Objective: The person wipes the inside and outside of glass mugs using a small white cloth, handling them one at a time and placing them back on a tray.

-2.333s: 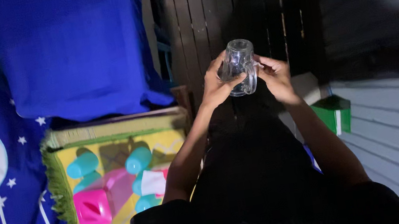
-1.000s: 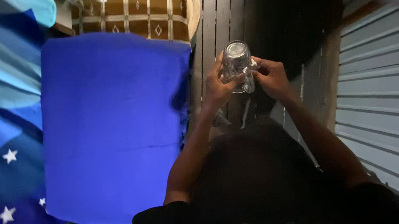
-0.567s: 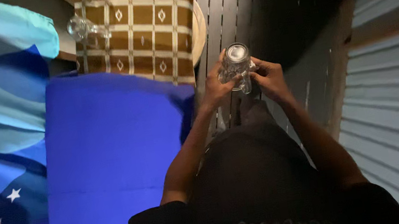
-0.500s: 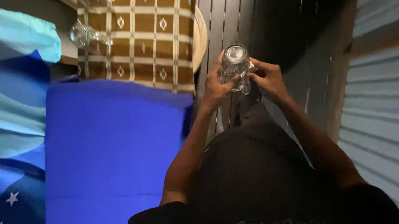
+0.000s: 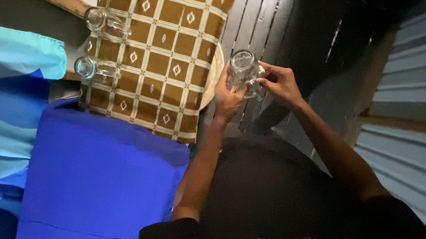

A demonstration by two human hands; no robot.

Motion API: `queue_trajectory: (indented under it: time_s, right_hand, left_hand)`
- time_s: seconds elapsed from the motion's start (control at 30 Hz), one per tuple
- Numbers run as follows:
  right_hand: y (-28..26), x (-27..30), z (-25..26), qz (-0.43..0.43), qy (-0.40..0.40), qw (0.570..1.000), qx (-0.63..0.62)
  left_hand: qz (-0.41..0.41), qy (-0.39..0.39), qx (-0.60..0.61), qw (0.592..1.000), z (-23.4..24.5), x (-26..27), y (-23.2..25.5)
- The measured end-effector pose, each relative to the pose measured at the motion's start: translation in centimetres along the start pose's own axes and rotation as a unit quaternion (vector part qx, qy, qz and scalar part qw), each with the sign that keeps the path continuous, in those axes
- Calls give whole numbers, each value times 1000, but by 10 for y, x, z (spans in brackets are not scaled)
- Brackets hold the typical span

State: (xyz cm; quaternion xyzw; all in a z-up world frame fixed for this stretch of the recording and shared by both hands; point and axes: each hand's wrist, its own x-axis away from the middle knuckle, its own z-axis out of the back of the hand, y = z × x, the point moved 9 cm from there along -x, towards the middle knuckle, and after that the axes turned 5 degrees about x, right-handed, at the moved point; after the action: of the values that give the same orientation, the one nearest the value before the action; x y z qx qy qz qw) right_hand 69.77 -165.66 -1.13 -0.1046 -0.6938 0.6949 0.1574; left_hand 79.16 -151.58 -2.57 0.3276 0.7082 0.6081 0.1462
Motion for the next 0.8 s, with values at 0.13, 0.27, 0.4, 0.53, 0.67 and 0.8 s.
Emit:
queue_trajectory:
  time_s: [0.13, 0.27, 0.4, 0.53, 0.67, 0.8]
  right_hand:
    - [20, -56, 6, -20, -10, 999, 44]
    - [24, -121, 5, -13, -48, 998, 49]
    - [21, -177, 2, -37, -74, 991, 101]
    - [17, -230, -9, -55, -102, 984, 138]
    - [6, -282, -35, 20, -142, 971, 191]
    - [15, -313, -54, -76, -168, 956, 227]
  left_hand:
    - [-39, 28, 77, 996, 12, -38, 0]
    - [-70, 48, 102, 991, 31, -85, 6]
    - [-51, 100, 68, 991, 54, -127, 10]
    - [-72, 147, 100, 981, 77, -160, 16]
    - [-108, 207, 27, 972, 102, -184, 26]
    - [-112, 252, -32, 961, 120, -197, 38]
